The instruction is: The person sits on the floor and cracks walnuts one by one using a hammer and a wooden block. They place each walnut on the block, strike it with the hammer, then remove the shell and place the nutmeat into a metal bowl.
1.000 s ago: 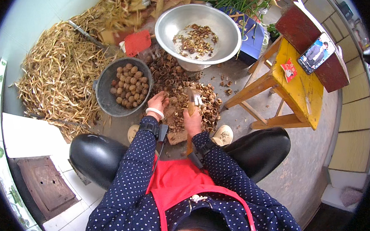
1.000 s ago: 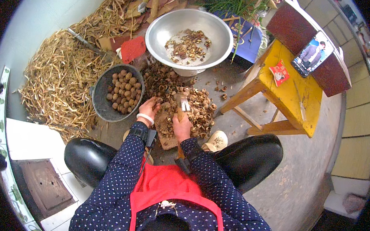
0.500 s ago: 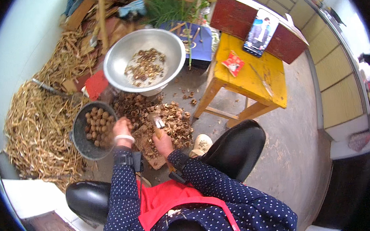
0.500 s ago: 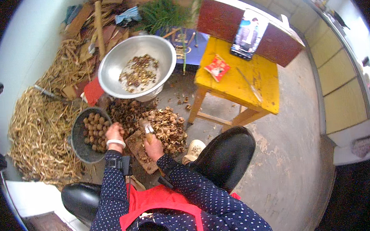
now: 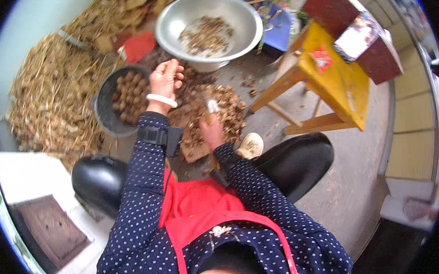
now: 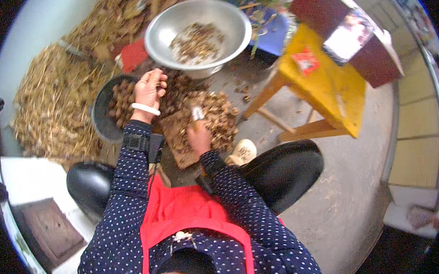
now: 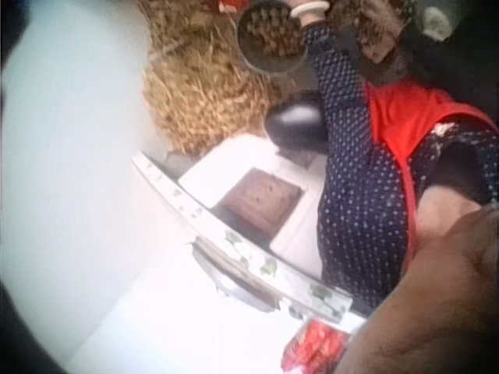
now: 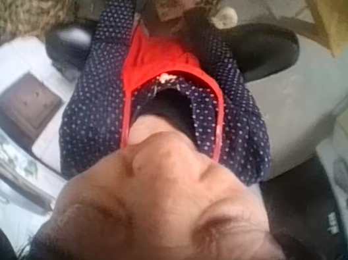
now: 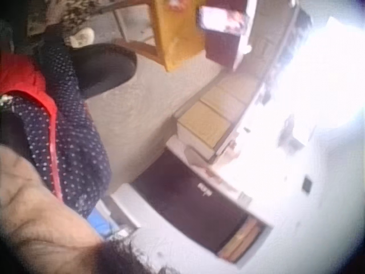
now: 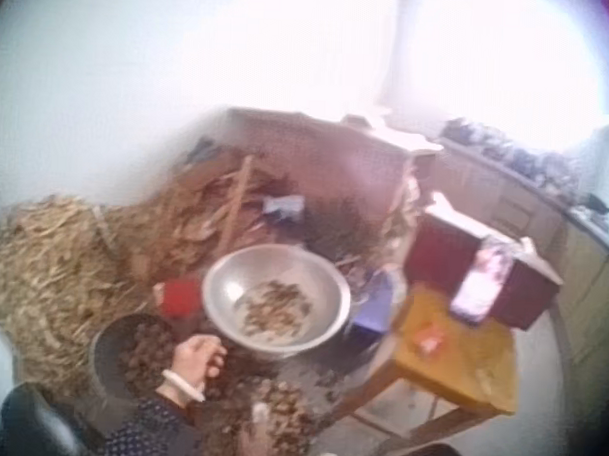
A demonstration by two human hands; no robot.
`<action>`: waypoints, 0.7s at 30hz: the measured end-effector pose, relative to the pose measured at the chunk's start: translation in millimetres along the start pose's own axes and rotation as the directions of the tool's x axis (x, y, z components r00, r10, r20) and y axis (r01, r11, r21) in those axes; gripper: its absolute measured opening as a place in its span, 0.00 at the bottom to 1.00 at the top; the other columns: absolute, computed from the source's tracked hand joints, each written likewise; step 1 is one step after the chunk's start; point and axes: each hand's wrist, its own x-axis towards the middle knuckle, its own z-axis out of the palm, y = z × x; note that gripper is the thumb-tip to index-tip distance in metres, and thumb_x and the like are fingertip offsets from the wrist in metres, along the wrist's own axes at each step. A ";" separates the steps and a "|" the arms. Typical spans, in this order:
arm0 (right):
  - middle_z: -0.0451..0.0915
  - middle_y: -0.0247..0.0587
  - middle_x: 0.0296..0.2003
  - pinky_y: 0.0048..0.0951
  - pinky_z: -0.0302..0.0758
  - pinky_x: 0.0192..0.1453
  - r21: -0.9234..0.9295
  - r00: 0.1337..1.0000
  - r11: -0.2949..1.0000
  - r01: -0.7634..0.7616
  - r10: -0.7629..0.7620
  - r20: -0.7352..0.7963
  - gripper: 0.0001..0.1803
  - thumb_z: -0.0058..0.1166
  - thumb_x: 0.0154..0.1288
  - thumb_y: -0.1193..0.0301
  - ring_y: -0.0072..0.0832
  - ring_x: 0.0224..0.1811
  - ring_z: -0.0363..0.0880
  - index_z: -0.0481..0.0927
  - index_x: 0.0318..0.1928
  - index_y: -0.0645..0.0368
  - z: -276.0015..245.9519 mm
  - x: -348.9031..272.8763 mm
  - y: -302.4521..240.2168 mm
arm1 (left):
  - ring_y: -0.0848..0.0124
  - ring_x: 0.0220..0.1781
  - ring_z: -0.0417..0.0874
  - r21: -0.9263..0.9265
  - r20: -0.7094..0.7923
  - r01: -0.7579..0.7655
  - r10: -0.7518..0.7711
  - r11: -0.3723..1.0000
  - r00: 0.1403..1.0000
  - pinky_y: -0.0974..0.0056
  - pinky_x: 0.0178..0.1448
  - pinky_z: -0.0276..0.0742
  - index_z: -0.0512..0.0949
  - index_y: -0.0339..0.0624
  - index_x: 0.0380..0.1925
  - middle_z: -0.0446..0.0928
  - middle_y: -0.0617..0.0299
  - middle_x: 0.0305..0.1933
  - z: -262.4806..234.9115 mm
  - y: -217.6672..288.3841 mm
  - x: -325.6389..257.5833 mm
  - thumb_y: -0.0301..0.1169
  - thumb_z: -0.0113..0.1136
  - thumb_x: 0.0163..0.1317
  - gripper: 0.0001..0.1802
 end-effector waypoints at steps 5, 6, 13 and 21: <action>0.79 0.56 0.31 0.44 0.74 0.39 -0.065 0.997 0.995 -0.071 0.071 -0.016 0.15 0.54 0.59 0.63 0.51 0.34 0.79 0.74 0.39 0.63 1.7 -0.1 -5.6 | 0.77 0.23 0.73 -0.055 -0.210 0.370 -0.373 0.927 0.904 0.76 0.20 0.67 0.75 0.42 0.32 0.74 0.63 0.26 -70.9 -74.9 -41.4 0.33 0.57 0.62 0.07; 0.79 0.55 0.29 0.44 0.73 0.38 -0.057 0.998 0.997 -0.056 0.054 -0.031 0.15 0.54 0.59 0.63 0.52 0.34 0.79 0.74 0.37 0.64 3.2 0.0 -7.3 | 0.76 0.23 0.73 0.017 -0.275 0.430 -0.409 0.903 0.870 0.73 0.22 0.70 0.75 0.41 0.32 0.75 0.62 0.27 -79.1 -92.4 -48.3 0.32 0.56 0.62 0.06; 0.79 0.55 0.26 0.42 0.74 0.35 -0.036 0.998 0.997 -0.061 0.062 0.018 0.15 0.53 0.59 0.63 0.50 0.30 0.79 0.74 0.36 0.63 8.1 3.1 -1.6 | 0.59 0.60 0.72 0.954 -0.127 -0.073 -0.611 -0.291 0.781 0.65 0.60 0.66 0.72 0.40 0.56 0.74 0.50 0.56 -89.4 -164.2 -87.4 0.33 0.55 0.59 0.23; 0.79 0.53 0.27 0.42 0.74 0.37 0.052 0.995 0.994 -0.099 0.098 0.013 0.14 0.53 0.60 0.64 0.48 0.31 0.79 0.74 0.37 0.64 6.1 4.2 2.4 | 0.53 0.58 0.69 0.995 0.037 -0.009 -0.277 0.103 0.960 0.58 0.61 0.67 0.72 0.40 0.50 0.71 0.46 0.51 -65.4 -217.5 -96.3 0.29 0.54 0.58 0.18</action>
